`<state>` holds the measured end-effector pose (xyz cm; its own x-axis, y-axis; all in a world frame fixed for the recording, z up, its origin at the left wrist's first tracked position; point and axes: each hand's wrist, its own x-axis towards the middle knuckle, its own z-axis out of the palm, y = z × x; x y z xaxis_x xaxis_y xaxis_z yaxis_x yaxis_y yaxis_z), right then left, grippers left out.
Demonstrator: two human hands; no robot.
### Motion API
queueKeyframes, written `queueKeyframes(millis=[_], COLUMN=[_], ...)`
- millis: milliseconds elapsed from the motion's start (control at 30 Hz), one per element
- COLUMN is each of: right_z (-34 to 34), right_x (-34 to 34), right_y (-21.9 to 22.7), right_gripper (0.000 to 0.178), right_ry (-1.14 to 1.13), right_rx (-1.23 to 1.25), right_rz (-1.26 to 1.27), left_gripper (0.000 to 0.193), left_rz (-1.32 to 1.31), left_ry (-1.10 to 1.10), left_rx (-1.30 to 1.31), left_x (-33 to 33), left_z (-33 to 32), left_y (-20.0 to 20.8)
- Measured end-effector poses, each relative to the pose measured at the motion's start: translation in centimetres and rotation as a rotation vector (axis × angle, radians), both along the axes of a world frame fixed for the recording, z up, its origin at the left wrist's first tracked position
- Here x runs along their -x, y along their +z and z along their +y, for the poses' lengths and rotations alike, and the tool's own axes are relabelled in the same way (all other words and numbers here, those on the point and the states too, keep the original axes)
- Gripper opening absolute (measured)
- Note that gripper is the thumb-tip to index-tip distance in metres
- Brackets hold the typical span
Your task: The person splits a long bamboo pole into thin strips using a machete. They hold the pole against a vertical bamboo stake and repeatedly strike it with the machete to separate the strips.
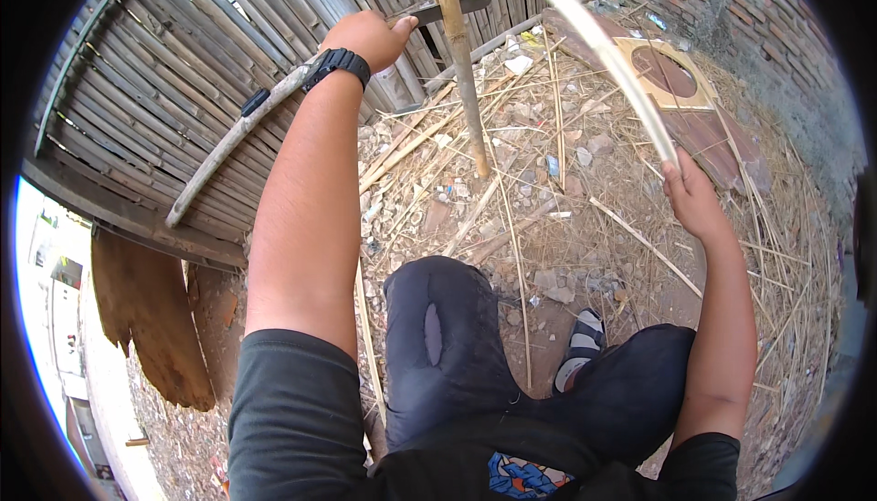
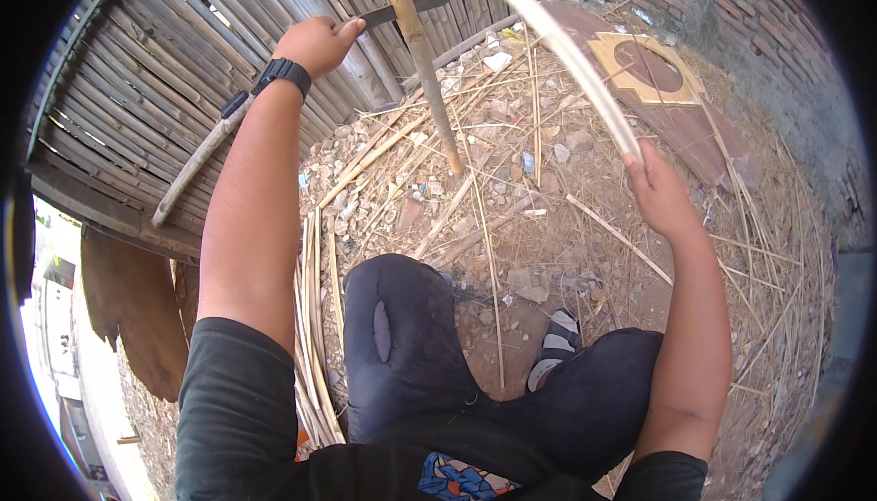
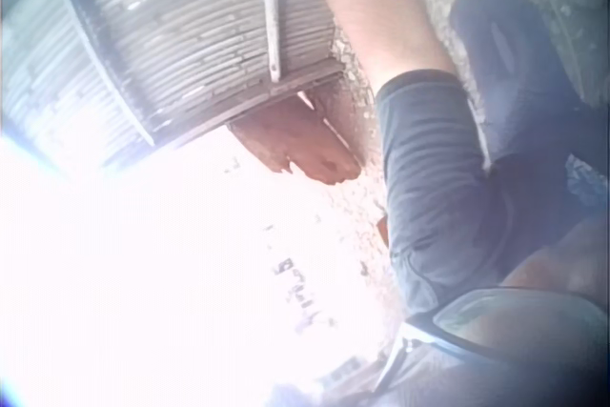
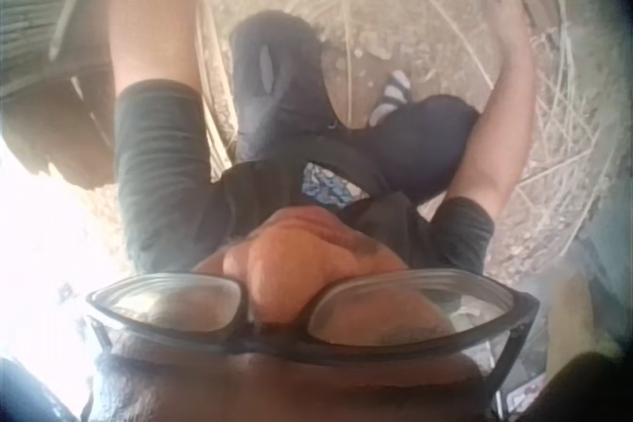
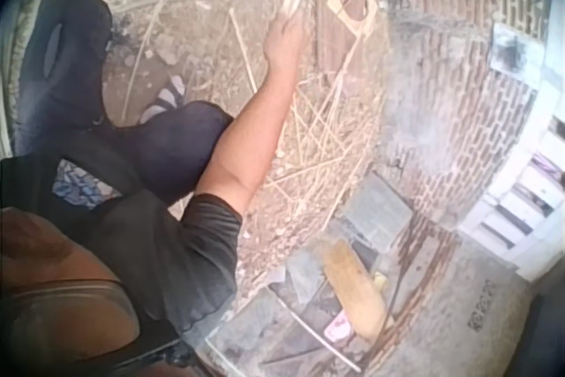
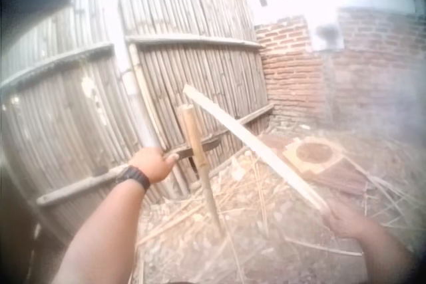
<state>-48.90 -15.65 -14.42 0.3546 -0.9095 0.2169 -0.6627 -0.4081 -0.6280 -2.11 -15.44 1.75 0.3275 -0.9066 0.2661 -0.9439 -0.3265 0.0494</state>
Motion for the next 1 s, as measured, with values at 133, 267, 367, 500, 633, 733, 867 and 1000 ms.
queueKeyframes(millis=[133,267,367,500,633,733,867,1000], right_z=[0.4,3.5,4.3,6.5,7.2,6.9,7.6,7.2], right_x=[0.9,0.0,2.0,2.2,2.7,4.4,5.0,5.3], right_y=[1.3,7.3,9.8,12.2,10.1,5.6,7.5,10.8], right_gripper=[0.028,0.031,0.033,0.037,0.035,0.030,0.031,0.031], right_ry=[0.001,-0.122,-0.155,-0.277,-0.235,-0.014,-0.265,-0.390], right_rx=[-0.136,-0.231,-0.006,0.272,0.087,0.156,-0.222,0.035], right_rz=[-0.036,-0.264,-0.284,-0.333,-0.406,0.126,-0.096,-0.315], left_gripper=[0.066,0.067,0.066,0.064,0.064,0.065,0.066,0.067], left_rz=[0.017,0.048,0.014,0.030,0.043,0.082,0.038,0.031], left_ry=[0.049,0.071,0.049,0.055,0.039,0.030,0.008,-0.004], left_rx=[-0.043,-0.059,-0.038,-0.025,-0.035,-0.009,0.038,0.045], left_x=[-1.6,-1.8,-1.7,-1.6,-1.3,-1.2,-2.1,-2.1], left_z=[0.0,0.5,-0.1,0.1,0.6,0.6,0.7,0.8], left_y=[-0.1,0.1,-0.1,-0.3,0.0,-0.1,-1.0,-1.1])
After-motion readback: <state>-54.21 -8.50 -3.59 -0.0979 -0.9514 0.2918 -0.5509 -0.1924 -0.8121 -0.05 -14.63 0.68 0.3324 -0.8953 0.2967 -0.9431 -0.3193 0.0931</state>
